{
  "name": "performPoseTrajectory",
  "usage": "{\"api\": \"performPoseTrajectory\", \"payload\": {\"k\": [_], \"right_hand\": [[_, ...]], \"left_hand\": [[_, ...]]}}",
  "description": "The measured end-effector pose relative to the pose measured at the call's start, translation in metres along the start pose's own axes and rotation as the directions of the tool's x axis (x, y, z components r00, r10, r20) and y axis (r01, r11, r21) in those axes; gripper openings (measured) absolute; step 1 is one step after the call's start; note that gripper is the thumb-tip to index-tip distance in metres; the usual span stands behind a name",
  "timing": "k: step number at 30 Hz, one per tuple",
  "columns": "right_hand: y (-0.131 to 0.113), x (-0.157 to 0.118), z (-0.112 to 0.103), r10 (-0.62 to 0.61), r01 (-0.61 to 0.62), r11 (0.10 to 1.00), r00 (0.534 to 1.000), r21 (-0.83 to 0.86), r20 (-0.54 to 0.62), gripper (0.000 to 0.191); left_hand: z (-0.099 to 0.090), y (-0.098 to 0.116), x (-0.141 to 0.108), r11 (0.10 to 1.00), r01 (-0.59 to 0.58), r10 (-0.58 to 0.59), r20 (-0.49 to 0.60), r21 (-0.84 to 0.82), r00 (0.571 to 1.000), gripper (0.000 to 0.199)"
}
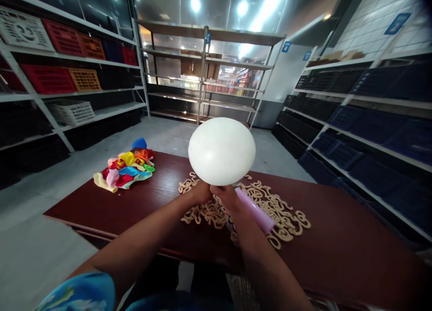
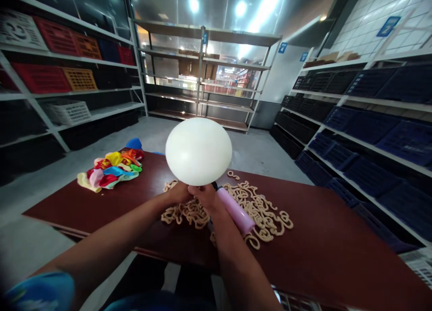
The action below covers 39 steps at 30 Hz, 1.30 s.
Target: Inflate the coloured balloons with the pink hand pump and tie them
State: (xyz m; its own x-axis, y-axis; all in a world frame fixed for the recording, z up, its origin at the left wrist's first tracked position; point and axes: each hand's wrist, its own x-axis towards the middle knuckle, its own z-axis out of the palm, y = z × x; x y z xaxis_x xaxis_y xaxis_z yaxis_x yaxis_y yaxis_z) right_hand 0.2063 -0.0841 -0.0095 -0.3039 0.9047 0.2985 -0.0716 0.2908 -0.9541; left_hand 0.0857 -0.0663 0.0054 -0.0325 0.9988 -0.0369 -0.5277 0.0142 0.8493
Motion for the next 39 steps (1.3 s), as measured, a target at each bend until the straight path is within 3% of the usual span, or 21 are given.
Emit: {"api": "performPoseTrajectory", "payload": {"k": [3, 5, 8, 11, 14, 17, 20, 22, 25, 27, 29, 31, 33, 35, 39], "right_hand": [[0.003, 0.000, 0.003, 0.073, -0.071, 0.964, 0.997, 0.256, 0.001, 0.049], [0.003, 0.001, 0.004, 0.109, -0.093, 0.933, 0.994, 0.348, -0.026, 0.043], [0.005, 0.003, 0.005, 0.134, -0.087, 0.881, 0.989, 0.466, -0.068, 0.030], [0.008, 0.004, 0.007, 0.139, -0.075, 0.843, 0.987, 0.533, -0.080, 0.026], [0.010, 0.002, 0.009, 0.147, -0.087, 0.850, 0.986, 0.520, -0.076, 0.026], [0.011, 0.000, 0.012, 0.138, -0.086, 0.869, 0.988, 0.487, -0.072, 0.026], [0.011, 0.001, 0.016, 0.118, -0.065, 0.888, 0.989, 0.455, -0.089, 0.026], [0.009, 0.003, 0.020, 0.136, -0.093, 0.905, 0.988, 0.415, -0.074, 0.028], [0.003, 0.008, 0.026, 0.179, -0.165, 0.941, 0.984, 0.295, -0.019, 0.031], [-0.001, 0.011, 0.028, 0.196, -0.187, 0.969, 0.980, 0.161, -0.041, 0.032], [-0.003, 0.014, 0.027, 0.206, -0.206, 0.978, 0.975, 0.006, -0.088, 0.030], [-0.003, 0.022, 0.025, 0.177, -0.201, 0.956, 0.976, -0.215, -0.126, 0.024], [0.000, 0.035, 0.026, 0.104, -0.138, 0.841, 0.990, -0.524, -0.094, 0.022], [0.006, 0.054, 0.032, 0.064, -0.072, 0.617, 0.997, -0.784, -0.041, 0.023], [0.029, 0.090, 0.049, 0.164, -0.149, 0.183, 0.979, -0.972, -0.119, 0.027]], "left_hand": [[0.003, 0.001, -0.006, 0.970, 0.176, -0.212, 0.234, 0.166, 0.949, 0.022], [0.004, 0.005, -0.009, 0.935, 0.196, -0.287, 0.308, 0.294, 0.907, 0.022], [0.002, 0.013, -0.014, 0.888, 0.101, -0.292, 0.381, 0.448, 0.877, 0.023], [-0.006, 0.013, -0.017, 0.860, -0.068, -0.200, 0.458, 0.505, 0.866, 0.027], [-0.016, 0.005, -0.020, 0.895, -0.154, -0.079, 0.489, 0.418, 0.869, 0.023], [-0.021, -0.005, -0.024, 0.944, -0.140, -0.015, 0.462, 0.299, 0.887, 0.023], [-0.020, -0.009, -0.025, 0.976, -0.072, -0.031, 0.455, 0.207, 0.890, 0.027], [-0.018, -0.007, -0.022, 0.987, 0.036, -0.104, 0.446, 0.158, 0.889, 0.030], [-0.022, 0.010, -0.005, 0.965, 0.263, -0.248, 0.406, 0.018, 0.879, 0.027], [-0.034, 0.029, 0.013, 0.924, 0.355, -0.279, 0.384, -0.140, 0.880, 0.024], [-0.053, 0.049, 0.033, 0.903, 0.329, -0.227, 0.346, -0.275, 0.910, 0.024], [-0.075, 0.062, 0.050, 0.909, 0.224, -0.112, 0.314, -0.350, 0.943, 0.020], [-0.095, 0.063, 0.062, 0.926, 0.124, -0.034, 0.249, -0.358, 0.968, 0.019], [-0.107, 0.055, 0.069, 0.945, 0.052, 0.006, 0.177, -0.324, 0.984, 0.020], [-0.113, 0.033, 0.074, 0.963, -0.029, 0.059, 0.106, -0.268, 0.993, 0.021]]}}
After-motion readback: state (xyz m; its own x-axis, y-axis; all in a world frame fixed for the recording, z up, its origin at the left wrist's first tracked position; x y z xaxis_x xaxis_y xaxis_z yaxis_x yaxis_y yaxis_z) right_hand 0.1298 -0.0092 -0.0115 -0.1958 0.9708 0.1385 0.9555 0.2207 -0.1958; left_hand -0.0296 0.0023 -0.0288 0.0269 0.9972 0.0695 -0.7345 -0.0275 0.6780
